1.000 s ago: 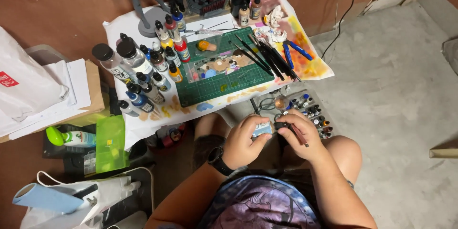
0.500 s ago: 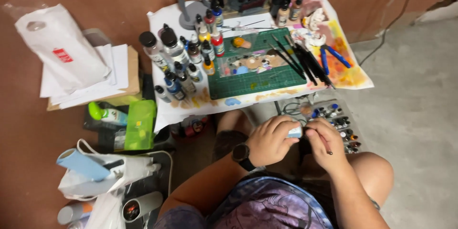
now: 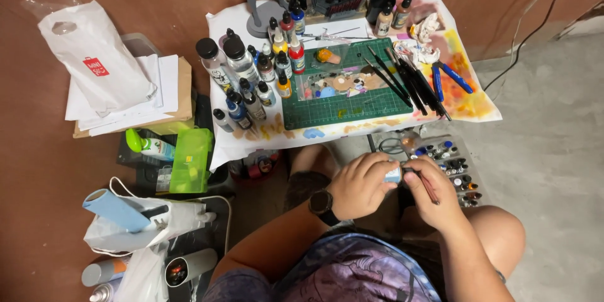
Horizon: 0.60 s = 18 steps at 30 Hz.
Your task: The person is preparing an airbrush for painting by selecting paint bottles, opening them, and pouring paint into the airbrush reservoir.
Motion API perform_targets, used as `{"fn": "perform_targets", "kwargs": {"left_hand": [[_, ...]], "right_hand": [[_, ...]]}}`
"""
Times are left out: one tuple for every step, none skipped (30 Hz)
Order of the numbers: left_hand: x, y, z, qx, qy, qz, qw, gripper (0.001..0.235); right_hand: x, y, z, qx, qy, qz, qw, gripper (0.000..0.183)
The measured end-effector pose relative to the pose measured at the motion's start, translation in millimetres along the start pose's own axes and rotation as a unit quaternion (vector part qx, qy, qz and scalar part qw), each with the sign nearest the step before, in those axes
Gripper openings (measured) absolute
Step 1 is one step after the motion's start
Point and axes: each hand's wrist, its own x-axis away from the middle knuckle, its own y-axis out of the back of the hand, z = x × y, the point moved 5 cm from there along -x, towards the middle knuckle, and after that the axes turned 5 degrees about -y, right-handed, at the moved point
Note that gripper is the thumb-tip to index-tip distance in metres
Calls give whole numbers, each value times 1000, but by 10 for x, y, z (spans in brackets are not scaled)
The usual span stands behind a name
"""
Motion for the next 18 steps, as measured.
{"fn": "perform_targets", "kwargs": {"left_hand": [[27, -14, 18, 3, 3, 2, 1000, 37], [55, -24, 27, -12, -4, 3, 1000, 36], [44, -32, 84, -29, -16, 0, 999, 36], [34, -10, 123, -30, -20, 0, 999, 36], [50, -5, 148, -7, -2, 26, 1000, 36], [67, -6, 173, 16, 15, 53, 998, 40], [79, 95, 233, 20, 14, 54, 998, 40], [88, 196, 323, 44, 43, 38, 997, 38], [56, 245, 415, 77, 66, 24, 995, 36], [113, 374, 507, 89, 59, 26, 994, 36], [173, 511, 628, 55, 74, -5, 996, 36], [233, 636, 762, 21, 91, -36, 995, 35], [301, 714, 818, 37, 89, -30, 995, 35], [385, 855, 917, -25, 123, -76, 989, 34], [466, 1010, 1045, -89, 155, -123, 976, 34], [470, 1020, 1065, -77, 152, -119, 978, 34], [491, 1099, 1070, -115, 157, -135, 972, 35], [512, 1184, 1074, -153, 162, -150, 963, 36]], "right_hand": [[11, -31, -23, 0, -4, 0, 1000, 13], [24, -55, -44, -2, -8, -6, 1000, 14], [-28, -84, -74, -4, -4, -15, 1000, 14], [-59, -90, -87, -3, -2, -18, 1000, 14], [-56, -93, -89, -22, -3, -21, 1000, 15], [-54, -94, -95, -40, -3, -24, 999, 16], [0, -117, -168, -39, -6, -27, 999, 16], [52, -112, -253, -117, -6, -40, 992, 21], [116, -50, -343, -189, -7, -62, 980, 27], [123, -6, -417, -181, -10, -73, 981, 27], [176, 71, -481, -165, -5, -95, 982, 26], [232, 149, -551, -148, 0, -116, 982, 25], [293, 163, -540, -138, -9, -127, 982, 25], [349, 160, -528, -190, -9, -120, 974, 28], [361, 133, -527, -243, -4, -112, 964, 33], [405, 210, -525, -235, -9, -123, 964, 33], [423, 238, -499, -202, -5, -101, 974, 31], [443, 262, -468, -169, -2, -78, 982, 30]]}}
